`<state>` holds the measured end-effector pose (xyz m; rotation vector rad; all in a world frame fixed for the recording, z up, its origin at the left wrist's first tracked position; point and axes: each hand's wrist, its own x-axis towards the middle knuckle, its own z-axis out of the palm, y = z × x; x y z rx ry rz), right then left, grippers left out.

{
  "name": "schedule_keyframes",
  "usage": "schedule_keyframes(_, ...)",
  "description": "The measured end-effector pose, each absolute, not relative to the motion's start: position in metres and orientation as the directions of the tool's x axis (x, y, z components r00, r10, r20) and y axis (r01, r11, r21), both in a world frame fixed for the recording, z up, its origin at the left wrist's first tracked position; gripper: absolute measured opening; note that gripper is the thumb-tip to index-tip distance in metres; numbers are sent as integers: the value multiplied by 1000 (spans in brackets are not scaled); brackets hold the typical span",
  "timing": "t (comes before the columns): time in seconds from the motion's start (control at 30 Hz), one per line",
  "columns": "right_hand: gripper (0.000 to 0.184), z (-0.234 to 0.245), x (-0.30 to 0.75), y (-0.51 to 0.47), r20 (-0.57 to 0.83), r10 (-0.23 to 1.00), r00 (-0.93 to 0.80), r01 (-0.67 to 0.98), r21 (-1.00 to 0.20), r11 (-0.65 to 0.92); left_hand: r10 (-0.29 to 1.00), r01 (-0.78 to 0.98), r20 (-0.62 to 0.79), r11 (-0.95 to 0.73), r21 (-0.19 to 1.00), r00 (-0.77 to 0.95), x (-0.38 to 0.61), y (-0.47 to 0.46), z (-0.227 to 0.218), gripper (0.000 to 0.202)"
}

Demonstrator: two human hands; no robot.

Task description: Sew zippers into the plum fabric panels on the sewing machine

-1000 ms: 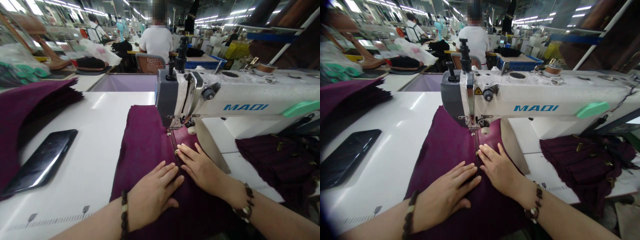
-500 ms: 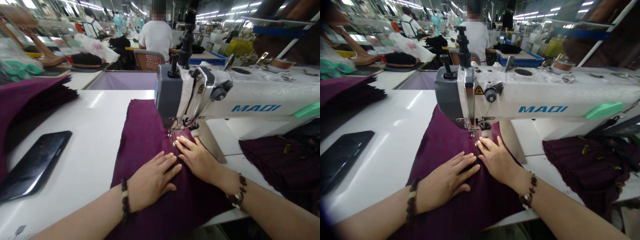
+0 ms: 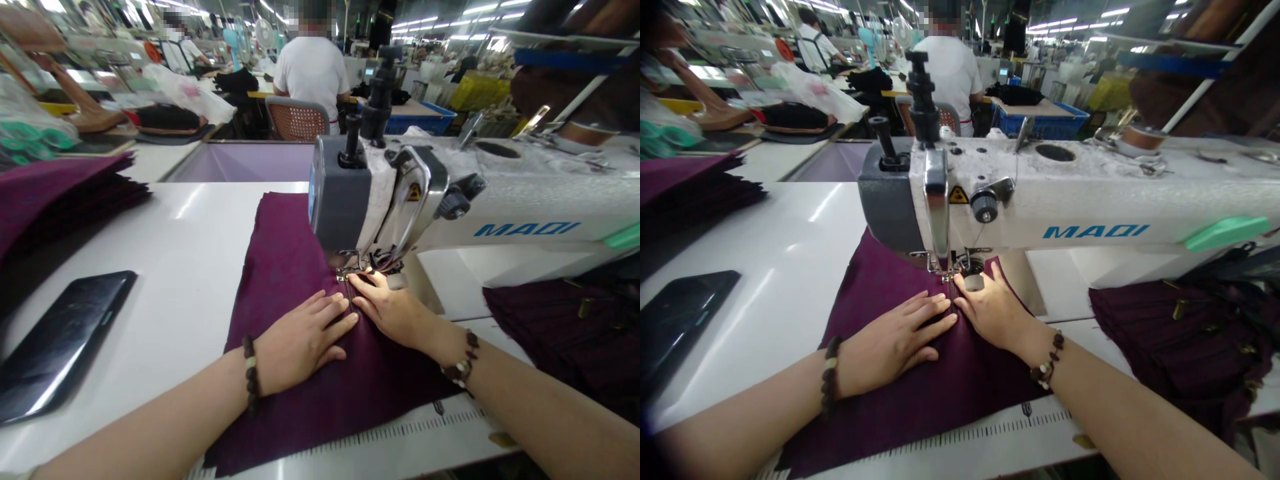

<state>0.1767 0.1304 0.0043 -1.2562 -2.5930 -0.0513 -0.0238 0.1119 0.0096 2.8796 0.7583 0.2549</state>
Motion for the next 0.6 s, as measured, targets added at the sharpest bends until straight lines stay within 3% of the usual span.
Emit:
schedule_keyframes(0.4,25,16,171,142,115,821,-559,796,-202,570,534,505,114,-837,211,837,-21,113,9,34)
schedule_keyframes(0.6,26,13,173,140,179,806,-564,776,-216,592,589,546,142,-799,253,796,-19,102,9,31)
